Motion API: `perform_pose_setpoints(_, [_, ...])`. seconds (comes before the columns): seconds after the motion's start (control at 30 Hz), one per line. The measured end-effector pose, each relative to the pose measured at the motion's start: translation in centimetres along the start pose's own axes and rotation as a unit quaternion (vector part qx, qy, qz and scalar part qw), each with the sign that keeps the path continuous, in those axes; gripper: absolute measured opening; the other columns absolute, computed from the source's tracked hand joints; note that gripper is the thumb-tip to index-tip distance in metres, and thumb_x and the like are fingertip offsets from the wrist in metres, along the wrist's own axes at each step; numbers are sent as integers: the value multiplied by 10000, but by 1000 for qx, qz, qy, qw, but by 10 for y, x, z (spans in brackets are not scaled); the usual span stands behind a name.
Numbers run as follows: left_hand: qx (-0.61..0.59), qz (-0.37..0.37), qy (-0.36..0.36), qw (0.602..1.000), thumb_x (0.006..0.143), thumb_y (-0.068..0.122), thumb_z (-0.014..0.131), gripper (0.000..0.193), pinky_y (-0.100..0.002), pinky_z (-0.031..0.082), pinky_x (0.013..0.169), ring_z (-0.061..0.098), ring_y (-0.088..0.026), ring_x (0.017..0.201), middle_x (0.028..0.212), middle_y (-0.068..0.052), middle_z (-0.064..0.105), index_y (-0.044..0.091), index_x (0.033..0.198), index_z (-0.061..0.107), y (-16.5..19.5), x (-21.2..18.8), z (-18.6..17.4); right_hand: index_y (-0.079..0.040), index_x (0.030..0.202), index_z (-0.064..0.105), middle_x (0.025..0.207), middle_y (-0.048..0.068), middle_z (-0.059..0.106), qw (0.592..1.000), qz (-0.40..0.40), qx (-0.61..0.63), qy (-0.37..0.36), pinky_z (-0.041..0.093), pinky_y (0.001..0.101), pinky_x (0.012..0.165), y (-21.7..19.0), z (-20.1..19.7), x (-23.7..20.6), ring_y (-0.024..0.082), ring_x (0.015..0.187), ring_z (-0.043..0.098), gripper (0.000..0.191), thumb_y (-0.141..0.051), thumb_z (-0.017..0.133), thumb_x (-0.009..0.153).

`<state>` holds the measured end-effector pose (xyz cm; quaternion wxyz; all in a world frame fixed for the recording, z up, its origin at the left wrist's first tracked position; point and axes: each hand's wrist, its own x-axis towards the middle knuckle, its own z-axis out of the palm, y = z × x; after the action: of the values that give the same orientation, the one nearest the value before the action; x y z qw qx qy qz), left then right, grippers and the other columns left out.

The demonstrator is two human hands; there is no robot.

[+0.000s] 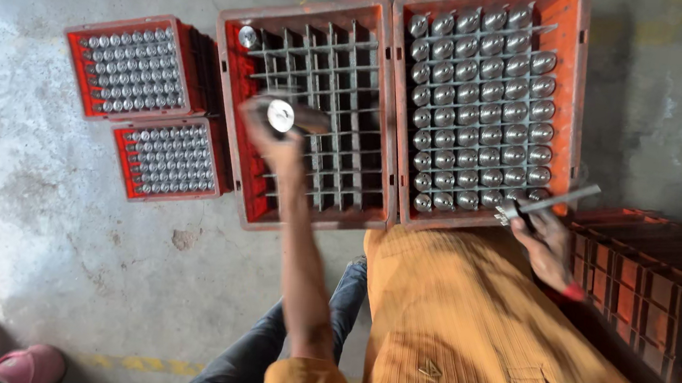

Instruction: The person picks cup-shaped metal parts one at a time from red grid trays on the floor, fits each part onto a handheld shaft tool, and places it back into the tray. After filling the tray, the person lifts the loaded tray and carries it across the floor.

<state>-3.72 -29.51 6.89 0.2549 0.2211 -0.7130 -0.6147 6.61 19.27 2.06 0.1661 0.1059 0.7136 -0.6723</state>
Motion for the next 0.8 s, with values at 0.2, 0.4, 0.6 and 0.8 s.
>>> perform_pose_setpoints(0.2, [63,-154,-181,969,849,189,854,278,-373,524,607,610,-247,676,763,-65,652,27,889,631,0,-157,82,3,1323,603,1369,108,655,990,2,40,-138,606,363,914,-75,71,31,204,1239,653,428,-45,719,914])
perform_pose_setpoints(0.4, [210,-168,-217,938,821,139,854,293,-451,512,668,680,-419,825,848,-209,689,15,923,608,61,-225,94,20,1435,539,1428,131,624,972,-35,84,-219,556,336,1042,-121,94,21,208,1270,616,495,-81,714,984])
perform_pose_setpoints(0.6, [212,-114,-254,937,640,256,959,508,-470,516,658,699,-374,768,829,-211,699,-6,893,606,89,-223,113,-29,1392,565,1442,109,602,960,-95,-130,-228,601,337,961,-110,65,18,234,1241,647,544,-126,759,893])
perform_pose_setpoints(0.8, [101,-196,-361,906,790,250,859,437,-396,570,744,771,-293,869,955,-180,758,14,1094,652,82,-218,127,-37,1390,578,1455,113,601,960,-50,-69,-268,571,367,991,-93,28,42,235,1290,616,535,-175,756,905])
